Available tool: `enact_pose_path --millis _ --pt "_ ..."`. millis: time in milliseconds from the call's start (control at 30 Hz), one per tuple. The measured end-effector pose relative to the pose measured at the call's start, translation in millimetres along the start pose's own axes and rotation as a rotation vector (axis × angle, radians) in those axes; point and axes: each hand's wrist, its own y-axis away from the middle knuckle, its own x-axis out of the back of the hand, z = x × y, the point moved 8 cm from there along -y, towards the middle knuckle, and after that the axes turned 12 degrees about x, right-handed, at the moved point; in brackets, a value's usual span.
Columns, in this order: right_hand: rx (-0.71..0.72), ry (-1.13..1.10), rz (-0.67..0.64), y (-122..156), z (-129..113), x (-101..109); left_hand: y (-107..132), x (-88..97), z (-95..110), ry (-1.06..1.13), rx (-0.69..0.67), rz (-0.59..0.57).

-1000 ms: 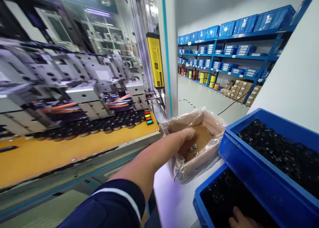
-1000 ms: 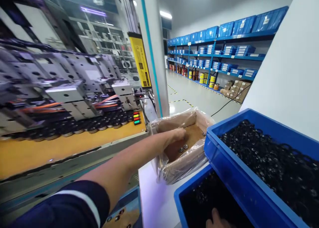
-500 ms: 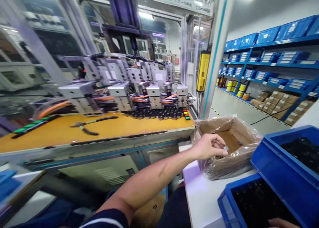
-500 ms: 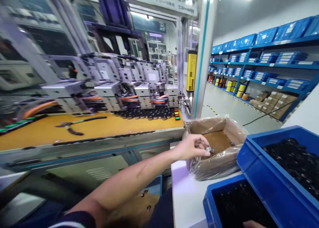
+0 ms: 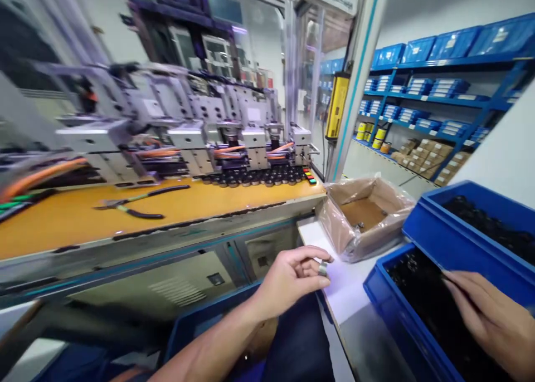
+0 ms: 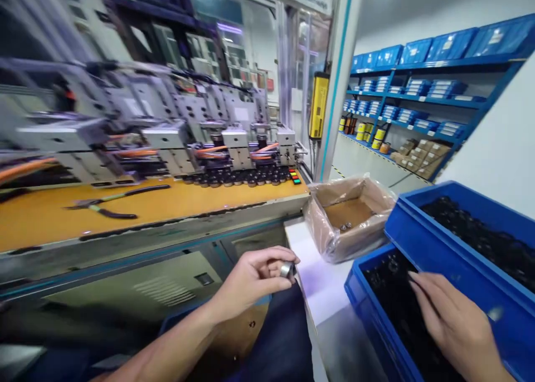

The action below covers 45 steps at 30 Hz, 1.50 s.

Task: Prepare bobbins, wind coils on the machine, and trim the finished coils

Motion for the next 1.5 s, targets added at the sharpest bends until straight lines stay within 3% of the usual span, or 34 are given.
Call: enact_pose_path --millis 100,200,400,600,900,1167,1500 --pt "0.100 -0.103 0.036 -42.3 -51.9 3.4 8.2 -9.7 -0.5 -0.007 0.035 -0.024" --pt "0.138 -0.317 0.045 -75.1 -94.5 -15.3 10.3 -24.6 -3.1 0.007 0.062 -0.064" --pt "0.132 -0.542 0.064 -70.2 -132.5 -39.8 12.6 -40.1 -19.4 0.078 0.092 -0.087" --pt "0.118 -0.657 0.058 -63.8 -134.9 -39.0 21.1 -47.5 -32.0 0.128 0.106 -0.084" --pt "0.162 -0.630 0.082 -60.6 -139.2 -33.0 26.1 -65.9 -45.1 0.196 0.142 -0.141" --pt "0.224 -0.646 -0.015 -57.5 -141.6 -38.9 30.3 -55.3 -33.5 0.102 0.026 -0.014" --pt "0.331 -0.550 0.021 -59.8 -148.8 -40.5 33.2 -52.2 -38.5 0.140 0.056 -0.032"
